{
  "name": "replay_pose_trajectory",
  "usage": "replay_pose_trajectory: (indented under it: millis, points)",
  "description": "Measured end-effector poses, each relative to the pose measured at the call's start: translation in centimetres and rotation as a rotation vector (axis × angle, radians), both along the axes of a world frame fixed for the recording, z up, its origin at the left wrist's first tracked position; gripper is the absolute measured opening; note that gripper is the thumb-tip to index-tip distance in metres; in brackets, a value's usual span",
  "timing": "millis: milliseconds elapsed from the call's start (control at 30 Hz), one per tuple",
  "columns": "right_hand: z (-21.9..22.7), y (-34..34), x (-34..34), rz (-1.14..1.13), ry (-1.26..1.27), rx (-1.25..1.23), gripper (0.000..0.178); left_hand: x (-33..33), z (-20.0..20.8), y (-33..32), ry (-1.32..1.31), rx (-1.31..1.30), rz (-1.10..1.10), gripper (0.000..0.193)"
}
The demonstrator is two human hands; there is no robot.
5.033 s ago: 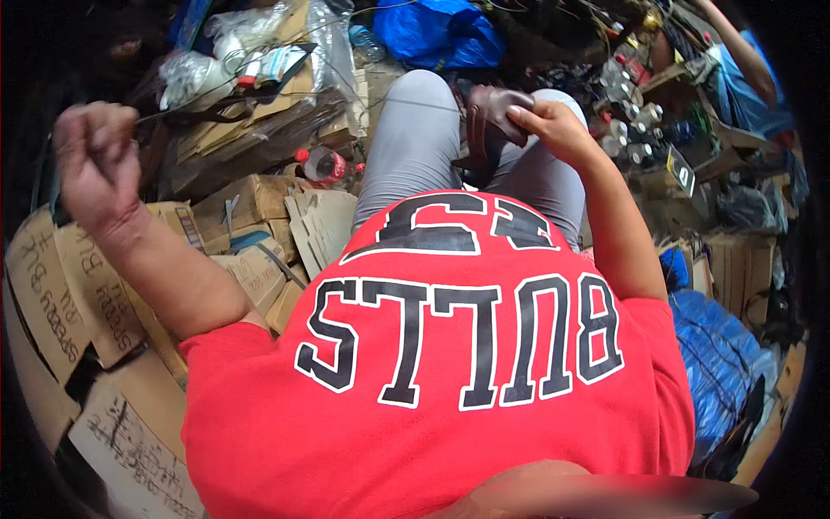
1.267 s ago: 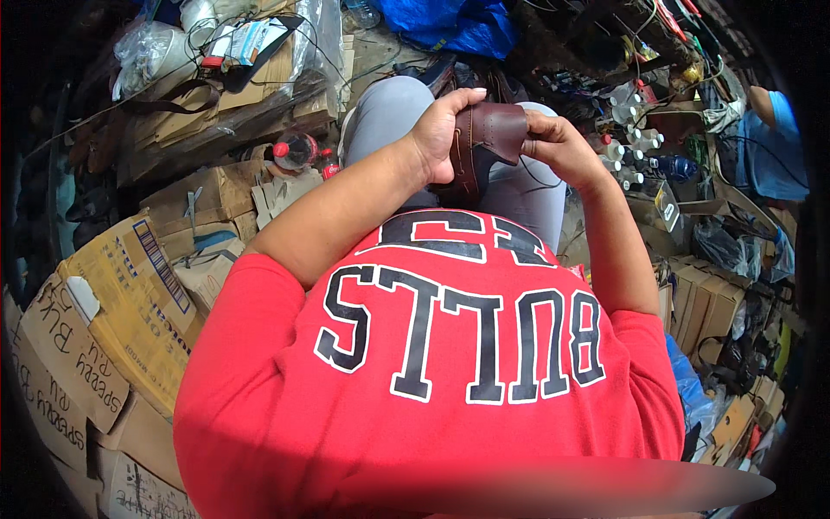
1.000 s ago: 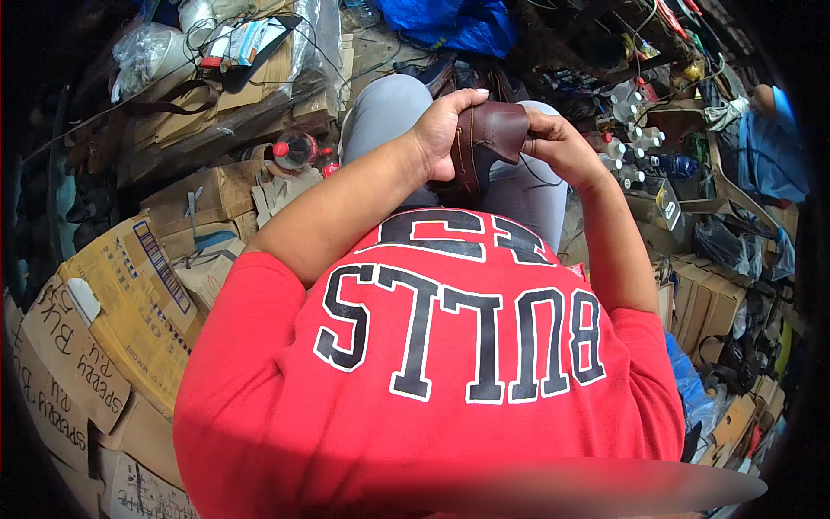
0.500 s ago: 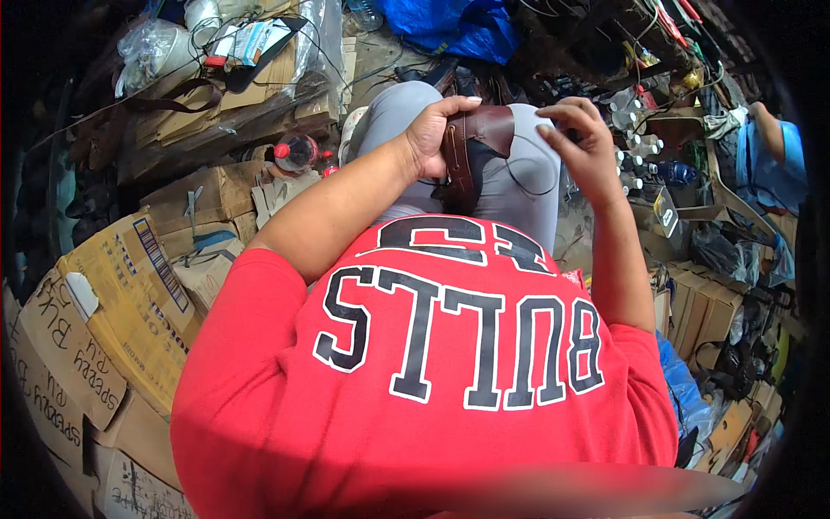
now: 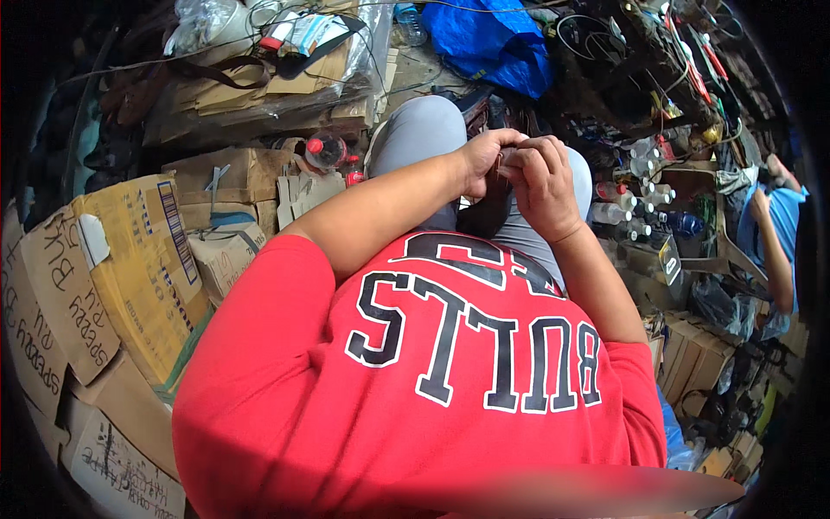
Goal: Stitch the leather upper of a shoe by hand using a needle and thread.
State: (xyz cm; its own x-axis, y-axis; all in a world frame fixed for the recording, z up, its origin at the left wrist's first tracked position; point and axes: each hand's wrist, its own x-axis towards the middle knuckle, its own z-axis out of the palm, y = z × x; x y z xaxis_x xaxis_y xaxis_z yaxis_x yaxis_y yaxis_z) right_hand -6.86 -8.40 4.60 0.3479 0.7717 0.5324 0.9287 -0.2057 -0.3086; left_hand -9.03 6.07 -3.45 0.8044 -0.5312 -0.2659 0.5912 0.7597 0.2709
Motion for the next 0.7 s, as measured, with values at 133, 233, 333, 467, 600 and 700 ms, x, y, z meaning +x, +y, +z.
replay_pose_trajectory:
  millis: [133, 233, 333, 467, 600, 700]
  points:
    - [0.5, 0.0, 0.7, 0.027, 0.105, 0.059, 0.02, -0.2, 2.6, 0.0, 0.193, 0.166, 0.112, 0.025]
    - [0.4, -0.9, 0.9, 0.041, -0.034, -0.119, 0.016, -0.3, 2.0, 0.2, 0.158, 0.073, 0.064, 0.024]
    - [0.1, -1.1, 1.1, 0.013, -0.004, -0.074, 0.016, 0.2, 1.2, -0.2, 0.157, 0.032, 0.041, 0.021]
    - [0.5, -0.7, 0.7, -0.039, 0.193, 0.101, 0.019, 0.7, 1.2, -0.5, 0.117, 0.093, 0.014, 0.023]
    - [7.2, -0.9, 2.2, -0.076, 0.068, 0.47, 0.004, 0.4, 3.4, -0.9, 0.226, 0.213, -0.011, 0.03]
    - [15.3, -2.2, 3.9, 0.532, 0.907, 0.713, 0.027, 0.8, 3.0, -1.1, 0.271, 0.329, 0.017, 0.029]
